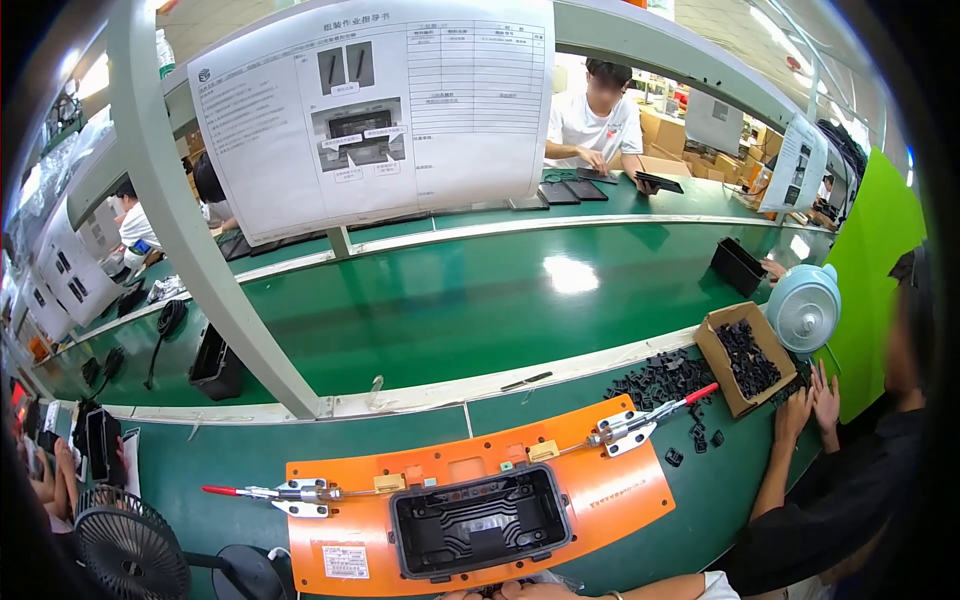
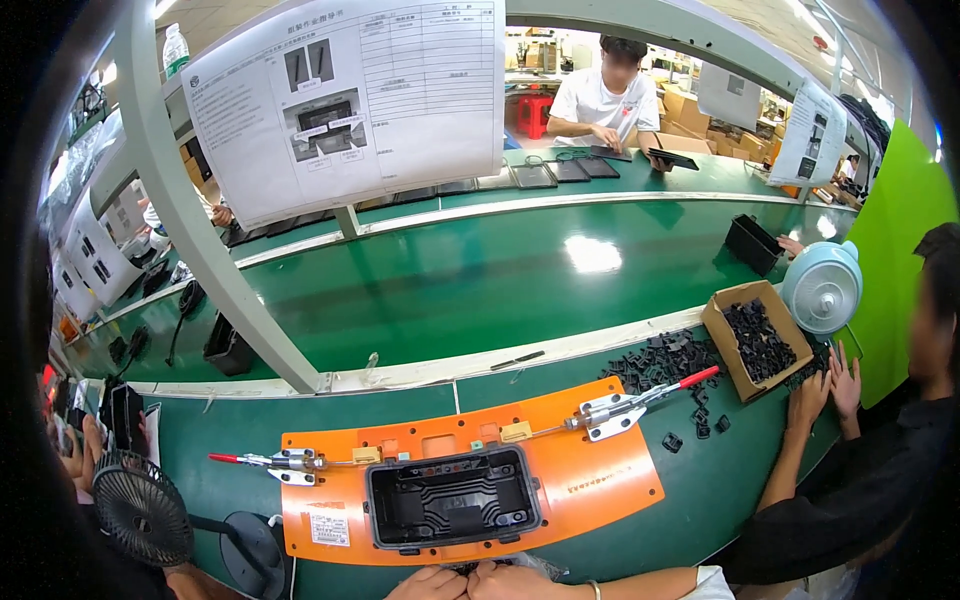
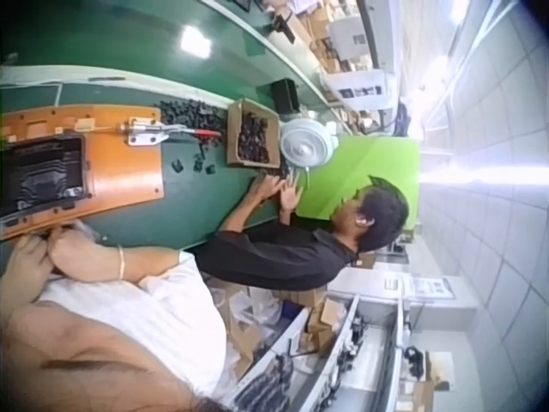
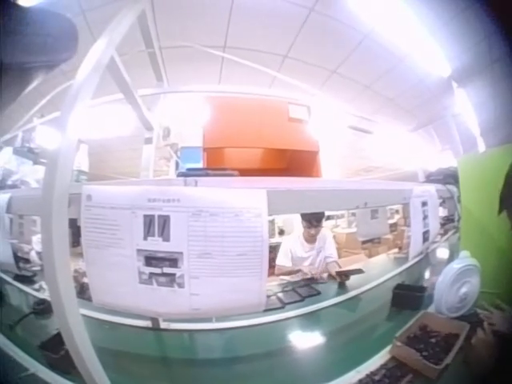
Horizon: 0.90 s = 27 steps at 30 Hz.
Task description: Assembling small black clips onto a plastic component housing using a manual toggle clamp jig on a factory assembly line.
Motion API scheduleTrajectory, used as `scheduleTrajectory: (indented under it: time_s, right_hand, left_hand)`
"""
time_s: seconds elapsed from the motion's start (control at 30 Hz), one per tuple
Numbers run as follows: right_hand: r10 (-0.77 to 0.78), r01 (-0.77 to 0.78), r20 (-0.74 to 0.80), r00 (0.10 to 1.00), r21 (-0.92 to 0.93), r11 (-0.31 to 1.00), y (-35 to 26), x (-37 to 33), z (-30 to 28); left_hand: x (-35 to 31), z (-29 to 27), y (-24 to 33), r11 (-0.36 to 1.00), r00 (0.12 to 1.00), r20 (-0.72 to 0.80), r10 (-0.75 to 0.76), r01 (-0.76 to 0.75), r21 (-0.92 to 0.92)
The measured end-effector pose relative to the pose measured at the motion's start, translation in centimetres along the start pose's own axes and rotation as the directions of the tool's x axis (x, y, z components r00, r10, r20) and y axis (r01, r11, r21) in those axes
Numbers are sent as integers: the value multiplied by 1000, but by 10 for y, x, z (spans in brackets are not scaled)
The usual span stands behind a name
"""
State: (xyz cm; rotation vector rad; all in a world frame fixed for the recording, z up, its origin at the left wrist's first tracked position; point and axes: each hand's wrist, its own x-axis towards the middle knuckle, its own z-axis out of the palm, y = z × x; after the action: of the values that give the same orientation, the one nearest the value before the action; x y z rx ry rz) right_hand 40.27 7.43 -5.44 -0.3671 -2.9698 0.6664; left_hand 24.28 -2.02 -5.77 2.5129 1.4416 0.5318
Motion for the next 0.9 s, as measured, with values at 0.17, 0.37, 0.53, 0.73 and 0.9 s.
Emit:
scheduleTrajectory:
  time_s: [0.17,0.37,0.53,0.73,0.9]
  right_hand:
    - [-5,6,-26,1000,39,999,-2,0,-2]
    - [52,-53,31,998,31,998,-2,0,5]
    - [50,-50,5,999,39,998,2,-2,9]
    - [15,-4,-59,998,178,984,9,-6,7]
    - [-7,21,-65,998,217,976,12,-8,5]
  left_hand:
    - [3,1,6,998,998,-27,-54,55,38]
    - [1,10,2,999,990,-134,-32,30,-18]
    - [-6,13,-4,992,988,-155,-19,0,-123]
    - [1,1,-6,987,952,-305,8,-58,-153]
    - [1,-6,-6,987,944,-330,27,-77,-139]
